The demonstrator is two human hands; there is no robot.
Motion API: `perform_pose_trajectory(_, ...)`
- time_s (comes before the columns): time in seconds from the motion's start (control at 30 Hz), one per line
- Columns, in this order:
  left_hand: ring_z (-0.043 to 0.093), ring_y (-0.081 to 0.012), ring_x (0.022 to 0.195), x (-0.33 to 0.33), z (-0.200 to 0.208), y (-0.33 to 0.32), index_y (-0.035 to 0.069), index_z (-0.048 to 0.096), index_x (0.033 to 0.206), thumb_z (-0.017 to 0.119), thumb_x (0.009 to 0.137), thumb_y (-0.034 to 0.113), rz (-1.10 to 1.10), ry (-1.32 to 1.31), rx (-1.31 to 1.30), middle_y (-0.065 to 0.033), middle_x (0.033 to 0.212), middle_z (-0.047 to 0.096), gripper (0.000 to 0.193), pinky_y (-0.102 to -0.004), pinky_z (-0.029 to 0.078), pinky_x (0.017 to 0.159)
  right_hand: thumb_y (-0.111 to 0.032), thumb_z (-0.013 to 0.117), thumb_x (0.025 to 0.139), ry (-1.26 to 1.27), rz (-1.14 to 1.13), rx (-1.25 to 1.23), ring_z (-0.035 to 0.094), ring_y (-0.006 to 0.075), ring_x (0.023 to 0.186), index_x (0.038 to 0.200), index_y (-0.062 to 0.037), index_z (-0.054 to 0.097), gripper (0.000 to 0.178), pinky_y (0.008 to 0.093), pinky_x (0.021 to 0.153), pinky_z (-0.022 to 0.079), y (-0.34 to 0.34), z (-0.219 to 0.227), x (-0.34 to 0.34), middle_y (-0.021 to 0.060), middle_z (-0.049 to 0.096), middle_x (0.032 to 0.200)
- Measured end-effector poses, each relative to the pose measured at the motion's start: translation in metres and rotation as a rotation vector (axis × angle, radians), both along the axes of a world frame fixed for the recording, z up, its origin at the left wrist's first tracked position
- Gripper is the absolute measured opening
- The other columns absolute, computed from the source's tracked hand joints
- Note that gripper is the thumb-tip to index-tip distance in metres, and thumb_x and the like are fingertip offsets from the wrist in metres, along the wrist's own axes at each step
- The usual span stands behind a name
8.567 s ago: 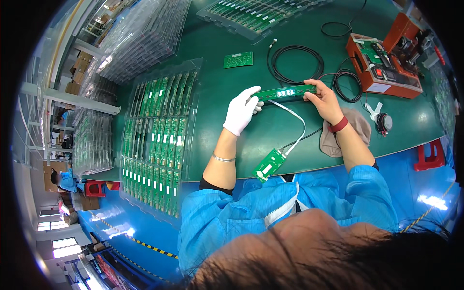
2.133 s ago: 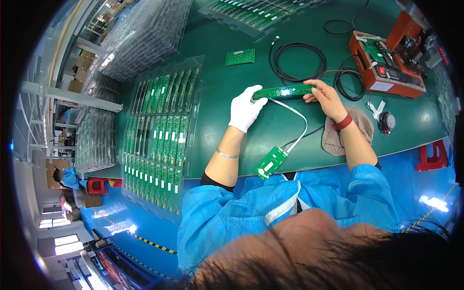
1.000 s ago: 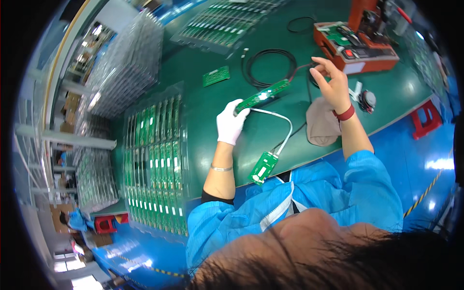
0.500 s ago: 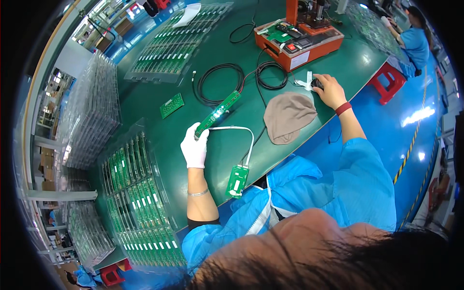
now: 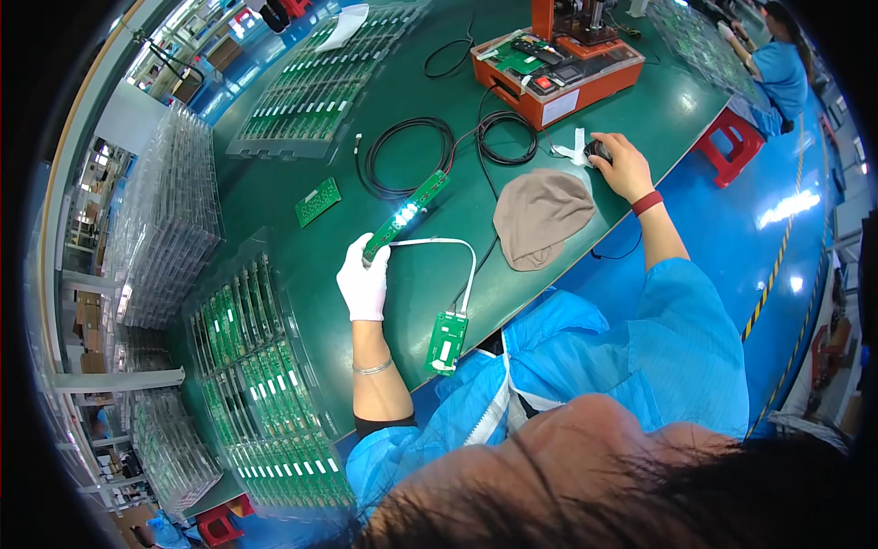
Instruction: Assembling and testing LED strip components at a manual assembly station.
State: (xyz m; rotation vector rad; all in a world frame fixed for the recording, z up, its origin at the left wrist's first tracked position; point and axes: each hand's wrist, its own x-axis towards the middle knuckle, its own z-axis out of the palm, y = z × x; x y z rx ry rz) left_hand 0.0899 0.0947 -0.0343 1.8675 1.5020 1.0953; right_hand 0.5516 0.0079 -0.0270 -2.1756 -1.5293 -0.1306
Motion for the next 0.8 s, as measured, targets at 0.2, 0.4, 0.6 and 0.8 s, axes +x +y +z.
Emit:
perform_pose_trajectory(0.2, 0.056, -0.0131, 0.064, -0.004, 0.007, -0.005, 0.006, 0.066, 0.114, 0.075, 0.078, 0.012, 0.026, 0.020, -0.021, -0.0053, 0.083, 0.067, 0.037, -0.0247, 0.048, 0.063, -0.020, 0.067, 0.083, -0.085, 0.024, 0.040, 0.059, 0.0289, 0.106, 0.124, -0.0139, 0.060, 0.043, 0.0352, 0.090, 0.048, 0.009, 0.003, -0.008, 0.0080, 0.060, 0.121)
perform_pose_trajectory(0.4, 0.055, -0.0137, 0.064, -0.018, 0.002, -0.006, 0.006, 0.066, 0.114, 0.075, 0.078, 0.015, 0.023, 0.072, -0.008, -0.0051, 0.084, 0.068, 0.037, -0.0257, 0.047, 0.063, -0.018, 0.068, 0.081, -0.140, 0.215, 0.348, 0.056, 0.0307, 0.113, 0.125, -0.0100, 0.059, 0.046, 0.0368, 0.095, 0.046, 0.050, 0.025, -0.053, 0.0106, 0.058, 0.126)
perform_pose_trajectory(0.6, 0.055, -0.0147, 0.065, -0.029, 0.002, -0.013, 0.005, 0.068, 0.111, 0.074, 0.078, 0.017, -0.012, 0.065, 0.024, -0.0051, 0.087, 0.069, 0.035, -0.0258, 0.047, 0.063, -0.014, 0.068, 0.078, -0.355, 0.165, 0.432, 0.058, 0.0277, 0.108, 0.119, -0.0129, 0.062, 0.041, 0.0367, 0.090, 0.046, 0.102, 0.017, -0.063, 0.0063, 0.060, 0.124)
perform_pose_trajectory(0.8, 0.062, -0.0208, 0.064, -0.056, 0.004, -0.029, 0.008, 0.067, 0.109, 0.074, 0.076, 0.021, 0.013, 0.074, 0.029, -0.0072, 0.087, 0.071, 0.036, -0.0303, 0.051, 0.064, -0.014, 0.068, 0.078, -0.350, 0.218, 0.408, 0.059, 0.0273, 0.103, 0.119, -0.0138, 0.062, 0.041, 0.0365, 0.091, 0.045, 0.097, 0.018, -0.077, 0.0044, 0.061, 0.120)
